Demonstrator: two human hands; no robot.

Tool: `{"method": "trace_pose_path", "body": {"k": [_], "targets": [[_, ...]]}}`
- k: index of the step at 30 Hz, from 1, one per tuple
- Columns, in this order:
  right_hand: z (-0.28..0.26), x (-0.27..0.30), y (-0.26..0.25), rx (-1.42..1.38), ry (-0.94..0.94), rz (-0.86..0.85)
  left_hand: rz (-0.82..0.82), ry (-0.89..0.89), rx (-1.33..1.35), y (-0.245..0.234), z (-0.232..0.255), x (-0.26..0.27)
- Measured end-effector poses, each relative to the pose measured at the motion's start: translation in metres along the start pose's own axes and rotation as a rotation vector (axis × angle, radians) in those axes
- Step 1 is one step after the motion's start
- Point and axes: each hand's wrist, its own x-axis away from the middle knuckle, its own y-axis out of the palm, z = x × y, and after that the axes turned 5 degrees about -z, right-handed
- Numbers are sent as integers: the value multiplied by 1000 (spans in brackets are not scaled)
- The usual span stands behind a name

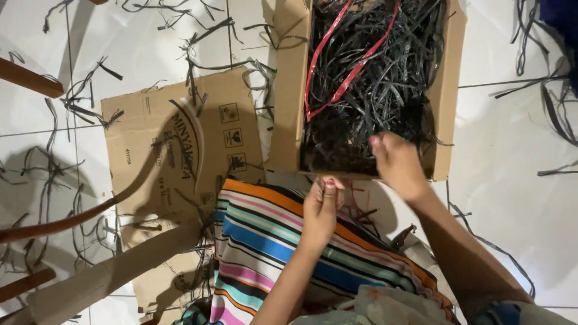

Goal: Wrapping wooden table legs with protective cardboard and securing them with plastic ties using scissors.

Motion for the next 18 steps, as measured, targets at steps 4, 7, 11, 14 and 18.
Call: {"method": "trace_pose_path", "body": {"k": [4, 7, 11, 14, 18], "targets": [[-4, -35, -17, 232, 598, -321, -63, -70, -170, 5, 14, 8], [22, -43, 10, 267, 710, -558, -79, -105, -212, 6, 20, 8], [45, -20, 38, 440, 498, -571, -32, -87, -211, 5, 17, 6], [4, -13, 7, 450, 358, -197, 9, -39, -222, 2, 12, 3], [-27, -14, -35, 395, 151, 32, 42, 16, -220, 5, 17, 1]]}}
